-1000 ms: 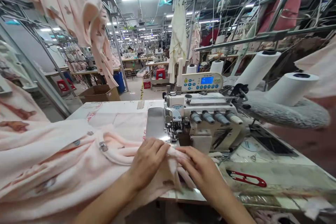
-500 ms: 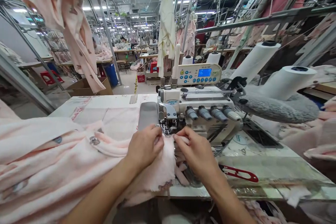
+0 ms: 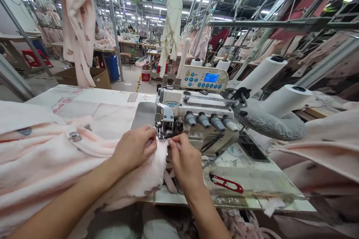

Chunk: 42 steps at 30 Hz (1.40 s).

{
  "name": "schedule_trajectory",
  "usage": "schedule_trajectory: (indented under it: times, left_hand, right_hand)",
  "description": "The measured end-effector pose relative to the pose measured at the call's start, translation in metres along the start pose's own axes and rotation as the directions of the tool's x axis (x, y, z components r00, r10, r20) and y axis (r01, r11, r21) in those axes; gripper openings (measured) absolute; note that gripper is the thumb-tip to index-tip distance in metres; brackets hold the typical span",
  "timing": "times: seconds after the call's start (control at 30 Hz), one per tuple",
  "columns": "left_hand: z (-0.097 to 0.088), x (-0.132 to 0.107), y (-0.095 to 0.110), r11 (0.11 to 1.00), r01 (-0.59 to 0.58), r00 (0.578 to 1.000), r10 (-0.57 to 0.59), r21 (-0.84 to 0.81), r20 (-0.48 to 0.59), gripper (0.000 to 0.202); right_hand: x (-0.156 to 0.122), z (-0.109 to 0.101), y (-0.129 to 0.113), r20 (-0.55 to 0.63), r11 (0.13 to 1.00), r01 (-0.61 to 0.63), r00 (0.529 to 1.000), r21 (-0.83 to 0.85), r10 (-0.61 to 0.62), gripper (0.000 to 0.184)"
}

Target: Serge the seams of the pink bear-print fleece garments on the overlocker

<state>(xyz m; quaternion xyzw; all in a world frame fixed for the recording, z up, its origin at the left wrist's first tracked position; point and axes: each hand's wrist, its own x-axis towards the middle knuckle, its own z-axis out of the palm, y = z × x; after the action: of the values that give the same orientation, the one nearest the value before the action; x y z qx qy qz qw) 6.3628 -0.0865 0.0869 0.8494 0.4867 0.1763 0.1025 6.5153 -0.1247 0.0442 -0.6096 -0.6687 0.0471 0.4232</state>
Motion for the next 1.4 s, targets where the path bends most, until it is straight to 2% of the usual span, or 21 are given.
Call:
schedule_trajectory:
  times: [0.43,0.5,0.57,0.6,0.63,0.67,0.7,0.77,0.8,0.9,0.97,1.03,1.1,1.2,1.3,1.4]
  left_hand:
    - [0.0,0.002,-0.003,0.992,0.009,0.999,-0.002,0.125,-0.053,0.017]
    - [0.0,0.004,-0.004,0.991,0.01,0.998,-0.002,0.131,-0.058,0.018]
    - [0.001,0.005,-0.005,0.99,0.014,0.999,-0.006,0.144,-0.053,0.018]
    - [0.001,0.005,-0.005,0.988,0.015,0.999,-0.007,0.153,-0.05,0.018]
    - [0.001,0.005,-0.005,0.987,0.013,0.999,-0.005,0.163,-0.047,0.018]
    - [0.001,0.005,-0.005,0.985,0.007,0.999,0.001,0.175,-0.048,0.018]
    - [0.001,0.003,-0.004,0.982,-0.002,0.998,0.013,0.191,-0.057,0.018]
    - [0.001,-0.003,-0.003,0.975,-0.028,0.991,0.055,0.219,-0.118,0.017]
    - [0.001,-0.007,-0.001,0.974,-0.054,0.981,0.093,0.222,-0.169,0.017]
    - [0.003,-0.024,0.003,0.965,-0.206,0.923,0.246,0.161,-0.295,0.017]
    - [0.007,-0.034,0.005,0.949,-0.291,0.904,0.314,0.122,-0.289,0.02]
    - [0.012,-0.04,0.007,0.944,-0.301,0.915,0.326,0.138,-0.237,0.022]
    - [0.017,-0.042,0.007,0.944,-0.273,0.933,0.307,0.184,-0.189,0.027]
    - [0.018,-0.039,0.006,0.95,-0.256,0.942,0.287,0.181,-0.174,0.032]
    - [0.017,-0.034,0.002,0.957,-0.285,0.929,0.291,0.056,-0.229,0.029]
    - [0.016,-0.031,-0.001,0.952,-0.305,0.92,0.299,0.015,-0.255,0.03]
  right_hand:
    - [-0.006,0.006,-0.006,-0.034,0.975,0.061,0.997,-0.212,-0.069,0.023]
    - [-0.016,0.003,-0.008,-0.157,0.968,0.093,0.979,-0.234,-0.132,0.021]
    - [-0.029,0.002,-0.009,-0.359,0.974,0.106,0.917,-0.199,-0.173,0.018]
    - [-0.035,0.003,-0.008,-0.409,0.987,0.097,0.901,-0.127,-0.141,0.018]
    - [-0.04,0.006,-0.006,-0.376,0.998,0.064,0.925,-0.001,-0.059,0.02]
    - [-0.043,0.009,-0.004,-0.26,0.989,-0.003,0.965,0.149,0.042,0.023]
    - [-0.045,0.014,-0.002,-0.091,0.954,-0.095,0.988,0.284,0.125,0.029]
    - [-0.047,0.022,0.0,0.205,0.854,-0.27,0.959,0.444,0.197,0.041]
    - [-0.048,0.025,0.0,0.263,0.817,-0.316,0.942,0.482,0.209,0.044]
    - [-0.054,0.029,-0.006,0.263,0.753,-0.342,0.937,0.562,0.23,0.043]
    - [-0.061,0.029,-0.01,0.294,0.65,-0.384,0.923,0.656,0.248,0.041]
    - [-0.066,0.029,-0.011,0.364,0.507,-0.445,0.895,0.738,0.256,0.039]
    - [-0.068,0.03,-0.009,0.409,0.417,-0.486,0.873,0.768,0.266,0.04]
    - [-0.064,0.03,-0.007,0.417,0.375,-0.503,0.862,0.779,0.289,0.039]
    - [-0.056,0.024,-0.008,0.46,0.305,-0.522,0.851,0.797,0.253,0.037]
    - [-0.051,0.018,-0.009,0.428,0.306,-0.483,0.873,0.82,0.232,0.037]
